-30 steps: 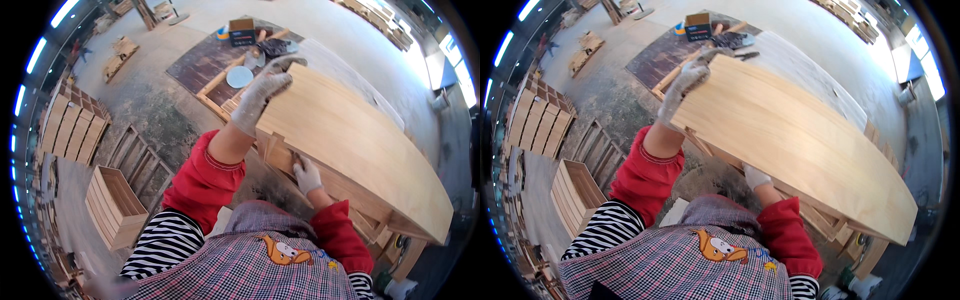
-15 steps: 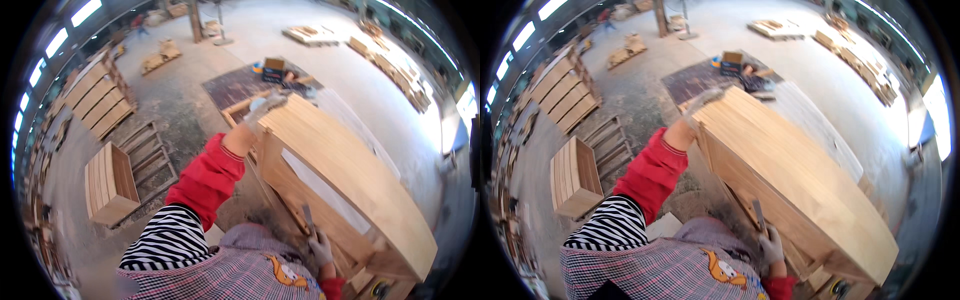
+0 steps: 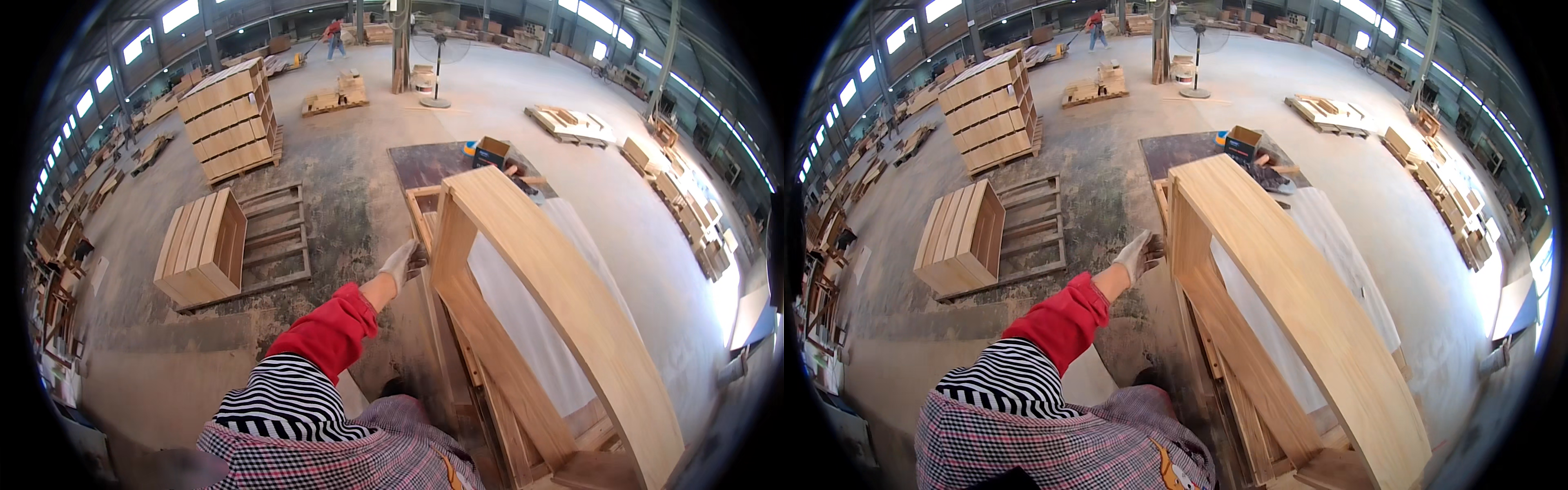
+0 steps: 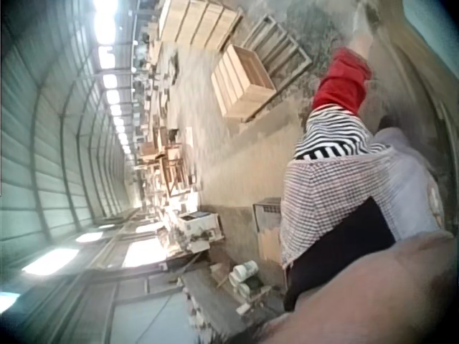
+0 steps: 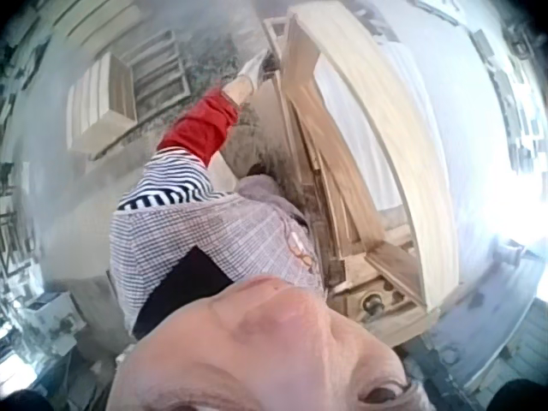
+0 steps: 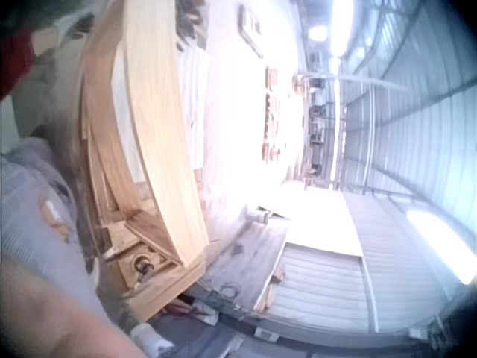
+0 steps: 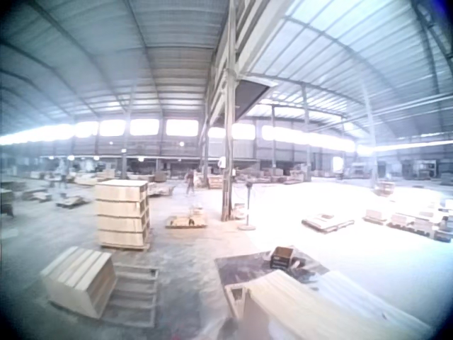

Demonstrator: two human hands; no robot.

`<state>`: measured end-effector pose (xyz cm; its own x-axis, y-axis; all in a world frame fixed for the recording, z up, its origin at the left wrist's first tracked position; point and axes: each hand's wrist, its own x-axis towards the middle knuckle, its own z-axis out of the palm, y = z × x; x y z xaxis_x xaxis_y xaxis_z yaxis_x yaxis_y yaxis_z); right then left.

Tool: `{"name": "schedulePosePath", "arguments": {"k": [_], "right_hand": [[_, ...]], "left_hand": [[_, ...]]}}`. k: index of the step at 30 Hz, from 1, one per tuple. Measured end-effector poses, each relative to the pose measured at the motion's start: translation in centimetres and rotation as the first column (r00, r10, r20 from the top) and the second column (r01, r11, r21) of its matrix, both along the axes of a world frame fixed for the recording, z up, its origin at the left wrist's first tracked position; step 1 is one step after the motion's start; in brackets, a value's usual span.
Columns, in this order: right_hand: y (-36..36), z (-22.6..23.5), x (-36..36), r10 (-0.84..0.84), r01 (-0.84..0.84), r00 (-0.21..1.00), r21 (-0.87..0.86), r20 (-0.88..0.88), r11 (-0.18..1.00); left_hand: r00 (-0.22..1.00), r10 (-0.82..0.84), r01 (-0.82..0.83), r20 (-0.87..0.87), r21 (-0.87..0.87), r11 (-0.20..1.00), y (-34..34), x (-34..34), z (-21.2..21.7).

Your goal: The person assembles a wooden furniture frame by hand, fitting pieces together and tapping them with a mallet. They then use a pneumatic nail gun to secure the joints of the wooden structure. Finally, the person flips the frame and uses a hand plane to smooth the edges of the wood.

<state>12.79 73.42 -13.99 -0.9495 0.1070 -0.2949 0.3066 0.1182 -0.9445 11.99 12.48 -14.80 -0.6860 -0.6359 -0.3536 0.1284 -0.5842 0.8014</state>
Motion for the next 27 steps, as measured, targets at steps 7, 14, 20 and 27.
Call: {"name": "schedulePosePath", "arguments": {"k": [7,14,20,27], "right_hand": [[14.0,-0.6,-1.0,-0.457,0.474,0.865,0.034,-0.208,0.88],[16.0,-4.2,0.7,-0.611,0.596,0.79,-0.304,0.054,0.743],[13.0,-5.0,0.5,-0.644,0.561,0.764,-0.536,0.041,0.631],[8.8,-5.9,-0.8,-0.597,0.53,0.791,-0.633,0.131,0.564]], "left_hand": [[0.995,-0.02,0.022,0.101,-0.021,1.0,-0.6,3.1,-4.8],[0.82,-0.493,0.545,-0.292,0.133,0.828,-12.6,-3.3,-12.6],[0.98,-0.052,0.037,0.192,0.08,0.996,-10.0,-9.7,-9.8],[0.97,-0.156,0.151,0.185,0.041,0.988,-10.1,-12.8,-6.8]]}}
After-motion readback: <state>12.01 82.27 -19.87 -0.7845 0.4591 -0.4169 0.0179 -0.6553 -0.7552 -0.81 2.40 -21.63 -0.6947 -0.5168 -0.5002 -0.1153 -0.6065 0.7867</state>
